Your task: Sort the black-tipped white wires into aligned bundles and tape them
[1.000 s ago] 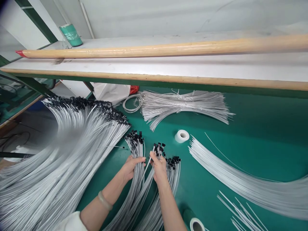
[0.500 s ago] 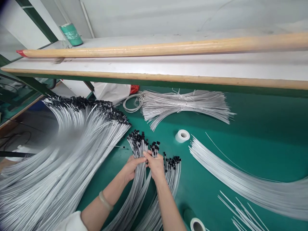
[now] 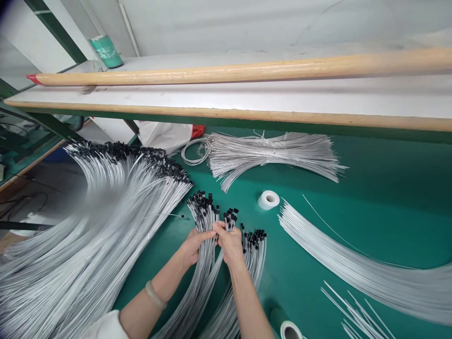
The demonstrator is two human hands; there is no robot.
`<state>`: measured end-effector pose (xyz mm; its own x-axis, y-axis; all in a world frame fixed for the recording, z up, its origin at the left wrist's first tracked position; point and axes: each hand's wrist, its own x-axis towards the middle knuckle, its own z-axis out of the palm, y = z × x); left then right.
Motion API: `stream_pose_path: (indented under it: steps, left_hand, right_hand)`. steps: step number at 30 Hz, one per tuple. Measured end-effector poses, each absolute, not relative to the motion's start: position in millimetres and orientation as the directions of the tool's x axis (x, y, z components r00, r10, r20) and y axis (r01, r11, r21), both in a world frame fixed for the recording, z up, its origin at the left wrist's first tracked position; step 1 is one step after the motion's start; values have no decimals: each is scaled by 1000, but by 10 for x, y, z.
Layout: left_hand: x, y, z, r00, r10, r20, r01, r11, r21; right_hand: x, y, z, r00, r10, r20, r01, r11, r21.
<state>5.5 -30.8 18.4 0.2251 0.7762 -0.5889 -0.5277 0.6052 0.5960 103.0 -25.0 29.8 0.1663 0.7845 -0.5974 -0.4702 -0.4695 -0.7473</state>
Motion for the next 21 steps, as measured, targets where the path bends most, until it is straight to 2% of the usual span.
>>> stream_pose_path:
  steps: [7, 10, 16, 21]
  left_hand:
    - [36, -297, 189, 133, 710, -691, -507, 648, 568]
    - [35, -289, 162, 103, 694, -713, -499, 656, 566]
    - [75, -299, 147, 102, 719, -687, -514, 630, 583]
    - [79, -300, 175, 118, 721, -683, -507, 635, 583]
  right_hand:
    - [1106, -273, 227, 124, 786, -606, -565, -446, -694]
    - [1108, -280, 219, 87, 822, -562, -609, -403, -683]
    - [989, -234, 208, 241, 769, -591, -451, -451, -770]
    - [957, -216, 247, 222, 776, -590, -501, -429, -752]
